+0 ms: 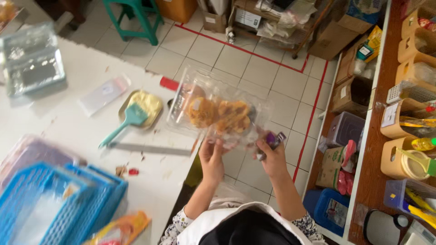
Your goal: The person picks up wrapped pastries from a metal tray and places them into a transparent plastic container, then uses a handheld tape dispenser to seal the lid shut.
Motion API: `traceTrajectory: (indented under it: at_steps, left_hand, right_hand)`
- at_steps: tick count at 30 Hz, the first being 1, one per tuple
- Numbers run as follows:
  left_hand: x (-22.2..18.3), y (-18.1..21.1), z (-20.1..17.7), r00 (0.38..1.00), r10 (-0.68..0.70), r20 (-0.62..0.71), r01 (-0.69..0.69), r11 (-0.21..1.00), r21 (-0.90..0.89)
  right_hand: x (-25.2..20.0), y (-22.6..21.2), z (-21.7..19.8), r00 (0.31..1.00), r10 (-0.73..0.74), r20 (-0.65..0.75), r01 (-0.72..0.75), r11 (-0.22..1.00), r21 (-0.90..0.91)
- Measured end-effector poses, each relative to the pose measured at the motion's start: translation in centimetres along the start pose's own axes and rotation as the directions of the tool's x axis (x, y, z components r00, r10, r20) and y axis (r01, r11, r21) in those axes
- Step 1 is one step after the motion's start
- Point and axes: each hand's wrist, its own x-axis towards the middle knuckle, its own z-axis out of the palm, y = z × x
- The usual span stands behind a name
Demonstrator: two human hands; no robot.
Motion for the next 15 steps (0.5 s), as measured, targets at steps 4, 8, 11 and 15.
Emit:
traceTrajectory:
  at_steps: [4,8,11,15]
  left_hand:
    - [10.5,-0.4,4.1,1.000,0.004,-0.003,-0.004,0.994,-0.106]
    - [18.6,-1.4,6.8,0.993,0.117,0.011,-0.116,0.989,-0.090]
    - [24.0,-3.7,8.1,0.988,0.115,-0.106,-0.120,0.992,-0.041]
    - [31.3,-7.5,9.6,0.955,0.284,-0.090,-0.287,0.958,-0.026]
  right_hand:
    - [8.7,-3.1,-0.8,0.998,0.001,-0.063,-0.018,0.963,-0.268]
    - [15.0,-4.7,-1.6,0.958,0.185,0.219,-0.182,0.983,-0.035]
    - [21.4,-5.3,-2.0,0.879,0.332,0.342,-0.348,0.937,-0.015]
    - [32.5,-6.2,-3.5,0.752,0.279,0.597,-0.383,0.922,0.051]
